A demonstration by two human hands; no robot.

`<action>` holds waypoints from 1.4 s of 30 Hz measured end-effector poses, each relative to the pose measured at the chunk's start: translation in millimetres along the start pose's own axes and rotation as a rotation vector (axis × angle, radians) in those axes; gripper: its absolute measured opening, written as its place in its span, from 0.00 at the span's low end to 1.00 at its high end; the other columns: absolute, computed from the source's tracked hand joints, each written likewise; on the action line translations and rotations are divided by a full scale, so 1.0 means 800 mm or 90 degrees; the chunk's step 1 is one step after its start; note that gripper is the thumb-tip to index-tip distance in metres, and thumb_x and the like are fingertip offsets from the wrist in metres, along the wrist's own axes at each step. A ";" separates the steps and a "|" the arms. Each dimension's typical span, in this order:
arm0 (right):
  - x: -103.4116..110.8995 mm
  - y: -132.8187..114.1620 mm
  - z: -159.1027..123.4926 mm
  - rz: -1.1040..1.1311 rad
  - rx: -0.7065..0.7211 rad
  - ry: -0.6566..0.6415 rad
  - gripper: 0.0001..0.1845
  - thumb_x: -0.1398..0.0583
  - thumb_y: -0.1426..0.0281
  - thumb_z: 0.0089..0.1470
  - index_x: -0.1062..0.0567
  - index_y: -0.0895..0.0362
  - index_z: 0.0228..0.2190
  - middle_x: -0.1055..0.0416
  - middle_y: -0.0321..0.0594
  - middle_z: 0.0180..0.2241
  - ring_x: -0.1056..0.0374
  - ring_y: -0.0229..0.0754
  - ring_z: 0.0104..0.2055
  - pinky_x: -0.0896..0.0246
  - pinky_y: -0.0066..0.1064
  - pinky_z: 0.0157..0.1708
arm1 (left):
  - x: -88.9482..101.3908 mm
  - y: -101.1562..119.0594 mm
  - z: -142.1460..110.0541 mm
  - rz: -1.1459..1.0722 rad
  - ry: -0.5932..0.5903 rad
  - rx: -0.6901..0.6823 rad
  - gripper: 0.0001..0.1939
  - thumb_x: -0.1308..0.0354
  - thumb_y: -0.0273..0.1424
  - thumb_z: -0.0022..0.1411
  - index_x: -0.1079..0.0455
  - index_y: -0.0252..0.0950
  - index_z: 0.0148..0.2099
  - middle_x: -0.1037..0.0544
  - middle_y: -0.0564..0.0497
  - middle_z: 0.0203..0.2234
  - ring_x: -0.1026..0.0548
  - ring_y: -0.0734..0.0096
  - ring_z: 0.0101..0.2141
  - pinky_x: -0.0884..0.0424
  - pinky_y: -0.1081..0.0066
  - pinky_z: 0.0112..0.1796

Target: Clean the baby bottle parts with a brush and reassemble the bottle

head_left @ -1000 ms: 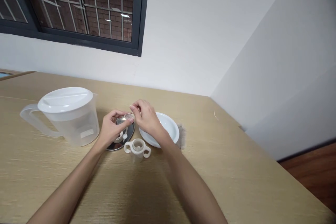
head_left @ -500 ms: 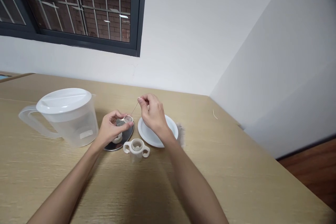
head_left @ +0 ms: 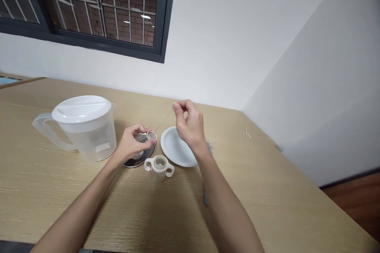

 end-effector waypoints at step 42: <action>0.021 0.003 0.002 0.044 0.003 0.057 0.12 0.44 0.60 0.63 0.30 0.55 0.33 0.30 0.37 0.32 0.34 0.38 0.35 0.37 0.32 0.40 | 0.003 -0.005 -0.002 0.073 0.026 0.042 0.20 0.26 0.38 0.42 0.24 0.36 0.37 0.17 0.42 0.41 0.21 0.56 0.43 0.29 0.59 0.47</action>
Point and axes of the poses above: each hand's wrist, its own z-axis towards the middle knuckle, its own x-axis out of the back of the hand, y = z × x, the point moved 6 cm from there along z, towards the middle knuckle
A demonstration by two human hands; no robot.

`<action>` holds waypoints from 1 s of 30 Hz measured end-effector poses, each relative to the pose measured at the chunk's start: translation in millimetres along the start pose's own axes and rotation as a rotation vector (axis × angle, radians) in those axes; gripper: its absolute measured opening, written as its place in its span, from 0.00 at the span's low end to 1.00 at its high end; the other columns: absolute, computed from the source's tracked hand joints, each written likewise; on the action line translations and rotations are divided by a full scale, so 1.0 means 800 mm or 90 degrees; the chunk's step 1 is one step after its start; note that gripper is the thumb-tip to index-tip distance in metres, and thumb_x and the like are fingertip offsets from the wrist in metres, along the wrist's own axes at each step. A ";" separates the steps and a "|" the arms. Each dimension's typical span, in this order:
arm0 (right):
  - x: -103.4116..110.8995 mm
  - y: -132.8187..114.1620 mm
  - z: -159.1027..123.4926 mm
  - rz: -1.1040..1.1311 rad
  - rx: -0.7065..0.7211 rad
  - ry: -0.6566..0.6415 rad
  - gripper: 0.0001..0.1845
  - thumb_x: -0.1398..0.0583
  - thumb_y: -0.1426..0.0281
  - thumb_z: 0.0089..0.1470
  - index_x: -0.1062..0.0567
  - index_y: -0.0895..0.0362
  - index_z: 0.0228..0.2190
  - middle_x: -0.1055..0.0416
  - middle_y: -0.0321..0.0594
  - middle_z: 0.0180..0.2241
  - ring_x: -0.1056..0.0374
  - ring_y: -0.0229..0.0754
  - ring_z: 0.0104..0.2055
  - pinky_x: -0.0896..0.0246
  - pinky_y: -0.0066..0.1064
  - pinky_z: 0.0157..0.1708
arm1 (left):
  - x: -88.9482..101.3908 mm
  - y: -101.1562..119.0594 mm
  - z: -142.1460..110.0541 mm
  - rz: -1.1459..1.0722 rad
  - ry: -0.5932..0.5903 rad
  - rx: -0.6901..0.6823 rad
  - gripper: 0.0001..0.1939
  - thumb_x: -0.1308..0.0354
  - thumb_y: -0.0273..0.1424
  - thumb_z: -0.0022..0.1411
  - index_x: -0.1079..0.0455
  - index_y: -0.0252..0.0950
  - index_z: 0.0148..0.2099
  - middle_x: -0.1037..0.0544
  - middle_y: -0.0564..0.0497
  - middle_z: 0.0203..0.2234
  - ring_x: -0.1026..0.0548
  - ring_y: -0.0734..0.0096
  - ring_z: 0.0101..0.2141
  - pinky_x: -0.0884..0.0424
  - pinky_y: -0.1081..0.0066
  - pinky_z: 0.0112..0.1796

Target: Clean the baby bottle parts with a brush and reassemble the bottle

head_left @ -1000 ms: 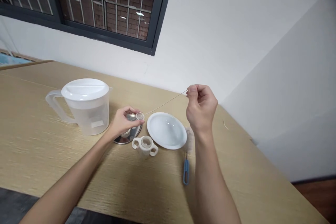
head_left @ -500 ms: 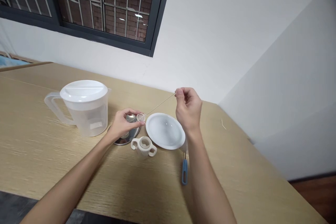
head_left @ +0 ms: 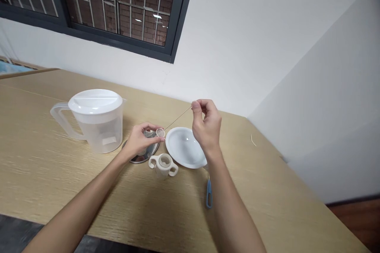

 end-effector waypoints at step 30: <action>-0.070 0.010 -0.030 -0.027 -0.005 -0.163 0.12 0.46 0.63 0.63 0.28 0.55 0.30 0.28 0.38 0.31 0.34 0.39 0.33 0.39 0.32 0.37 | -0.003 -0.003 -0.002 -0.080 0.057 0.042 0.22 0.25 0.38 0.40 0.23 0.34 0.38 0.17 0.43 0.38 0.20 0.56 0.42 0.27 0.60 0.46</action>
Point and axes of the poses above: each hand's wrist, its own z-axis towards the middle knuckle, its own x-axis out of the back of the hand, y = z × x, the point moved 6 cm from there along z, towards the middle knuckle
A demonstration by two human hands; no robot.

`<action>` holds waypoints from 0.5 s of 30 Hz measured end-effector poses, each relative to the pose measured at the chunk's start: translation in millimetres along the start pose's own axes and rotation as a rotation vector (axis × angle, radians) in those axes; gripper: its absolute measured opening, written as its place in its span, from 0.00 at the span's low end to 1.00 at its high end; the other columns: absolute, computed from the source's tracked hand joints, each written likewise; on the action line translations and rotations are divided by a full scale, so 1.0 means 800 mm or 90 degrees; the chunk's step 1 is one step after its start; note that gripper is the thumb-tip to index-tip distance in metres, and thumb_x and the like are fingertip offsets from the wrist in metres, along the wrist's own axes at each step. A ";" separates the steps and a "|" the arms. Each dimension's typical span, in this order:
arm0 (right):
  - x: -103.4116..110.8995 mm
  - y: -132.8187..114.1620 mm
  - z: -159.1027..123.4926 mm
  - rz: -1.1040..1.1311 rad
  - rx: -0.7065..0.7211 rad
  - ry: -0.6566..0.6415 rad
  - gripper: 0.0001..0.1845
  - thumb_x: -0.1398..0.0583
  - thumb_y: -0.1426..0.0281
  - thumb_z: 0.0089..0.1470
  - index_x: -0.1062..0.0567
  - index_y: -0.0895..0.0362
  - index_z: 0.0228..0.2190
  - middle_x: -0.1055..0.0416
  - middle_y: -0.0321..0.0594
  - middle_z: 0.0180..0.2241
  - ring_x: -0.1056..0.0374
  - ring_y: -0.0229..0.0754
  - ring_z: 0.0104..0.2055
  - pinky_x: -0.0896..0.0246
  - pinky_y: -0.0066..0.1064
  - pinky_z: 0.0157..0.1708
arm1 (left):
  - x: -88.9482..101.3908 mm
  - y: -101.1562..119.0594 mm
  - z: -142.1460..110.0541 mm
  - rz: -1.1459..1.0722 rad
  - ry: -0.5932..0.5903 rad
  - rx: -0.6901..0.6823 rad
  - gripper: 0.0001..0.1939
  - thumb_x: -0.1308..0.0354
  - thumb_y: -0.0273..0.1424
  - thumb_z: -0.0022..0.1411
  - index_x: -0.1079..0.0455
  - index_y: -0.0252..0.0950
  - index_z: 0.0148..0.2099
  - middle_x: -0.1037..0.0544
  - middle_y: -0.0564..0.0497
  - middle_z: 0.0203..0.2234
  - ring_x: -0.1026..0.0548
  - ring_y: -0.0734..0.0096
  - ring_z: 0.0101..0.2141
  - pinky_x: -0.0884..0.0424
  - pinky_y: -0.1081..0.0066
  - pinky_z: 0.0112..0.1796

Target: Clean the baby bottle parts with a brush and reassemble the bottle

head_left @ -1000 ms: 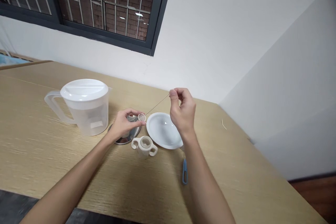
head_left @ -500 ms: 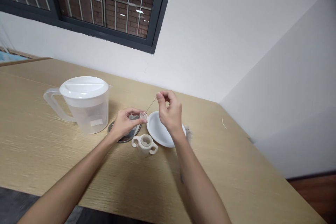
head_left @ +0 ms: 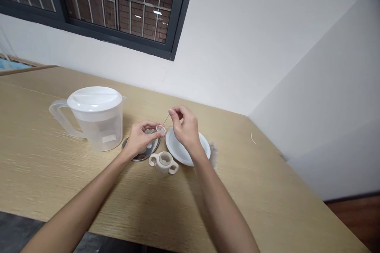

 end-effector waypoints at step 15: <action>-0.015 0.001 -0.007 -0.022 0.022 -0.097 0.09 0.45 0.66 0.62 0.30 0.54 0.30 0.27 0.39 0.32 0.34 0.41 0.37 0.41 0.34 0.40 | 0.006 0.003 0.005 -0.028 -0.022 -0.031 0.19 0.26 0.37 0.43 0.28 0.35 0.35 0.18 0.46 0.36 0.21 0.61 0.39 0.26 0.63 0.44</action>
Point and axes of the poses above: each hand's wrist, its own z-axis towards the middle knuckle, its own x-axis out of the back of the hand, y = z × x, the point moved 6 cm from there along z, towards the middle knuckle
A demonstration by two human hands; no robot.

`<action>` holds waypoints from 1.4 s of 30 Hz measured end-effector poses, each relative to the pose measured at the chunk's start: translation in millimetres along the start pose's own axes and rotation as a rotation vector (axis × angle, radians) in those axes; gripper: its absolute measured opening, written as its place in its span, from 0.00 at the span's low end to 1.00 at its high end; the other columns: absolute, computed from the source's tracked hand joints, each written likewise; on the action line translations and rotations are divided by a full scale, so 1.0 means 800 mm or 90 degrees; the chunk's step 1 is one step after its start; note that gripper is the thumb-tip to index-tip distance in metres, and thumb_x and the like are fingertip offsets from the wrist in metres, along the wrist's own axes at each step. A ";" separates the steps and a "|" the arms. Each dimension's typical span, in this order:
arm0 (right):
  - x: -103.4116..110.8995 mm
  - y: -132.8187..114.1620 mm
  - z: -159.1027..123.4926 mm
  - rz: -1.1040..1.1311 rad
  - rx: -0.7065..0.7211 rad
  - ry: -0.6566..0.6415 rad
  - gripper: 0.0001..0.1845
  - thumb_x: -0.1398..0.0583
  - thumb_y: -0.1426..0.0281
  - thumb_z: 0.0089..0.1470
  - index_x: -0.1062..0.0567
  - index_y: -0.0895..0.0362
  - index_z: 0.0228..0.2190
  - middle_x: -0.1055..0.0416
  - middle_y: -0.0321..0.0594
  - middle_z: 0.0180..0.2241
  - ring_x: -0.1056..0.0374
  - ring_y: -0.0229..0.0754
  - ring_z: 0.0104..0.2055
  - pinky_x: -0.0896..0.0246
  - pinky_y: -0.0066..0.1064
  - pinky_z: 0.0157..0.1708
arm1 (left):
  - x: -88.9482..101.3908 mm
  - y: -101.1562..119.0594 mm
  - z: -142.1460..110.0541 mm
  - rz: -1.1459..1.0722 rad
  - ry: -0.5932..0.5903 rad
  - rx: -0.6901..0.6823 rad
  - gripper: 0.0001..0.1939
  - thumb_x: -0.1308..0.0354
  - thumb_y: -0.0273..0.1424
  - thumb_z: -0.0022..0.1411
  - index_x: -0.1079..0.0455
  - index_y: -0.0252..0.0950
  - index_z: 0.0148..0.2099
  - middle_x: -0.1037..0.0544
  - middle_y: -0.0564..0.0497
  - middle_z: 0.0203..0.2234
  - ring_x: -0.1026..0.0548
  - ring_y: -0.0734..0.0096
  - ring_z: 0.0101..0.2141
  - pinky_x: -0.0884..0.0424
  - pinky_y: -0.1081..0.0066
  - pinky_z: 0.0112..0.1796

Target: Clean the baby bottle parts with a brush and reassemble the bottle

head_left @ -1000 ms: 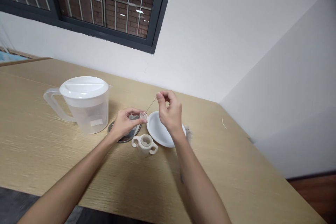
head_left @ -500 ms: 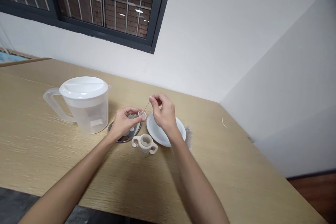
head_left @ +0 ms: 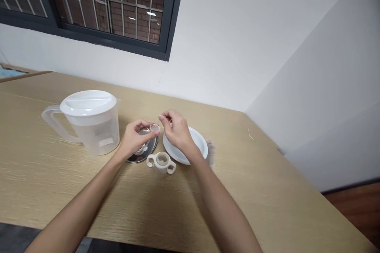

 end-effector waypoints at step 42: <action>0.112 -0.009 0.004 0.017 -0.016 0.267 0.12 0.43 0.61 0.62 0.29 0.56 0.32 0.27 0.38 0.31 0.31 0.39 0.35 0.37 0.33 0.38 | -0.006 0.000 -0.003 -0.015 -0.075 -0.021 0.20 0.27 0.29 0.41 0.36 0.36 0.31 0.19 0.47 0.34 0.22 0.66 0.37 0.29 0.67 0.42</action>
Point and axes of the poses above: each hand's wrist, its own z-axis towards the middle knuckle, its own x-axis out of the back of the hand, y = z × x, the point moved 6 cm from there along z, towards the middle knuckle
